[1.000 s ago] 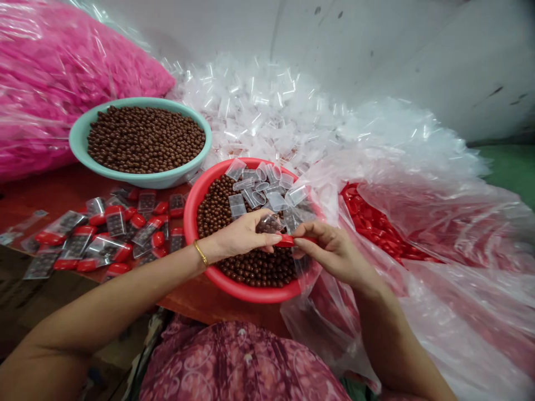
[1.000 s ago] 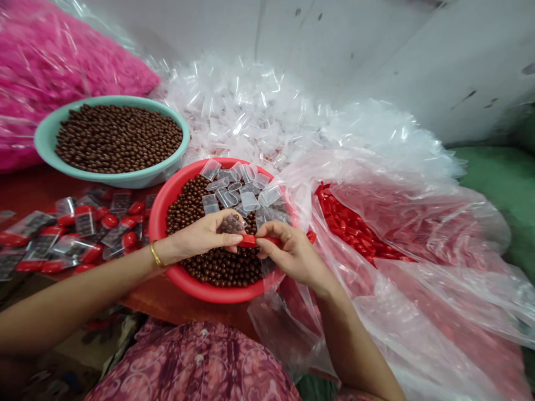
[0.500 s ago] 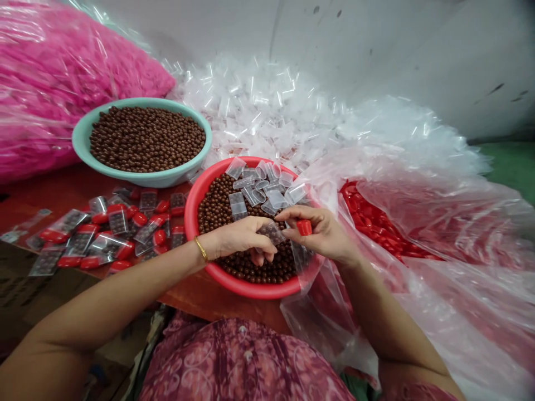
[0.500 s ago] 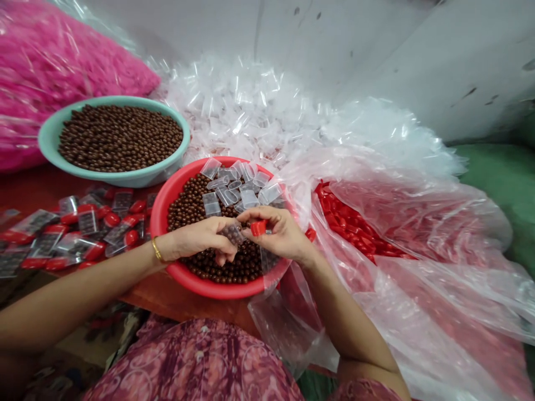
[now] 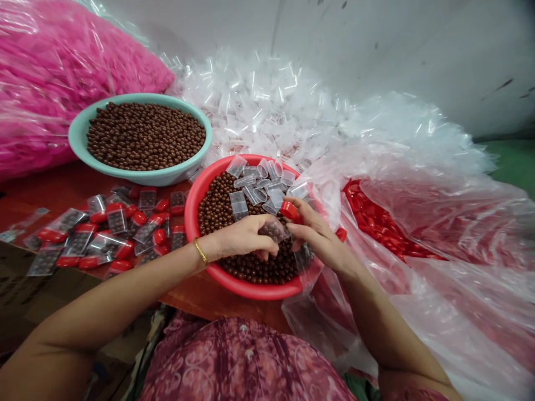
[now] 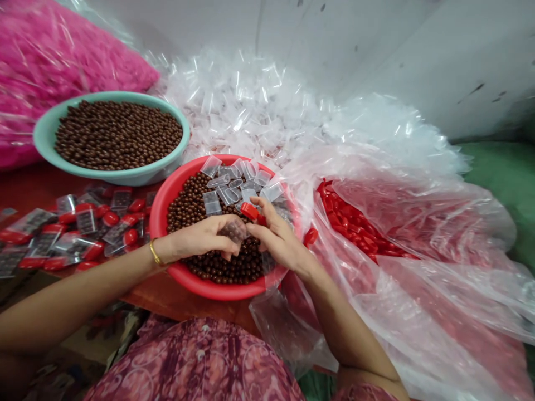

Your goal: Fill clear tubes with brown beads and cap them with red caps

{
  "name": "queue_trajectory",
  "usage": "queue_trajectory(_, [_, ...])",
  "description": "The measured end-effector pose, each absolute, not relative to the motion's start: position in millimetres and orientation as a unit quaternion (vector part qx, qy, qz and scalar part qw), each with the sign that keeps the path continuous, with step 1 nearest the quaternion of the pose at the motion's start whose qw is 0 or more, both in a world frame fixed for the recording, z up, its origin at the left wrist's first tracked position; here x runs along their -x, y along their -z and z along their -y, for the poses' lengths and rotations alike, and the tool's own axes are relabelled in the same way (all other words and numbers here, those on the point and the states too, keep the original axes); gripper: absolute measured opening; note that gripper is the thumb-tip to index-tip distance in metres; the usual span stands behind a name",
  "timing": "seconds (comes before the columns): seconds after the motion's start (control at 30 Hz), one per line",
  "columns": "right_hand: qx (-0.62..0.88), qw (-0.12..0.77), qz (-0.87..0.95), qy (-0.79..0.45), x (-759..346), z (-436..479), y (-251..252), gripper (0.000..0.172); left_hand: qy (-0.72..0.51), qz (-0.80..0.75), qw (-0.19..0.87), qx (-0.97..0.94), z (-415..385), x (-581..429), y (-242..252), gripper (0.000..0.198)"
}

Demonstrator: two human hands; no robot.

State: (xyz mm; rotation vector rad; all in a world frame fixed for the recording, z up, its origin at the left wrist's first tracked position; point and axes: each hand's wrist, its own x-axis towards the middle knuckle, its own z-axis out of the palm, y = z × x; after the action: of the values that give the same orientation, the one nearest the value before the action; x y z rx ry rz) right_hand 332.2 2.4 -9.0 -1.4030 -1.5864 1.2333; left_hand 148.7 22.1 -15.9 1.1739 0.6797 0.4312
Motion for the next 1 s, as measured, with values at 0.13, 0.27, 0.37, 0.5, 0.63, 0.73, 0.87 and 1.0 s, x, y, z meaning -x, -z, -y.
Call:
queue_trajectory(0.13, [0.517, 0.312, 0.668, -0.435, -335.8, 8.7, 10.9, 0.044, -0.24, -0.321, 0.741, -0.539, -20.6, -150.7, 17.8, 0.019])
queue_trajectory(0.27, [0.489, 0.344, 0.738, -0.313, -332.6, 12.9, 13.6, 0.035, -0.239, -0.329, 0.714, -0.57, -19.7, -150.5, 16.6, 0.022])
queue_trajectory(0.37, [0.47, 0.366, 0.771, -0.227, -329.6, 14.6, 13.2, 0.035, -0.24, -0.338, 0.697, -0.585, -19.8, -149.6, 15.0, 0.024])
queue_trajectory(0.5, [0.445, 0.341, 0.821, -0.106, -329.3, 16.4, 14.5, 0.039, -0.263, -0.341, 0.67, -0.605, -20.8, -149.9, 20.1, 0.029])
queue_trajectory(0.63, [0.427, 0.27, 0.862, 0.035, -332.5, 18.0, 16.9, 0.044, -0.3, -0.363, 0.577, -0.667, -21.7, -151.4, 28.9, 0.026])
queue_trajectory(0.73, [0.401, 0.25, 0.88, 0.04, -333.7, 18.6, 17.2, 0.051, -0.29, -0.375, 0.543, -0.693, -21.2, -152.0, 30.3, 0.021])
queue_trajectory(0.87, [0.359, 0.273, 0.893, -0.002, -335.1, 15.9, 15.7, 0.056, -0.286, -0.383, 0.521, -0.708, -20.3, -150.5, 26.7, 0.016])
queue_trajectory(1.0, [0.349, 0.291, 0.888, -0.073, -339.4, 10.8, 8.3, 0.036, -0.256, -0.363, 0.498, -0.745, -20.0, -148.7, 19.8, 0.018])
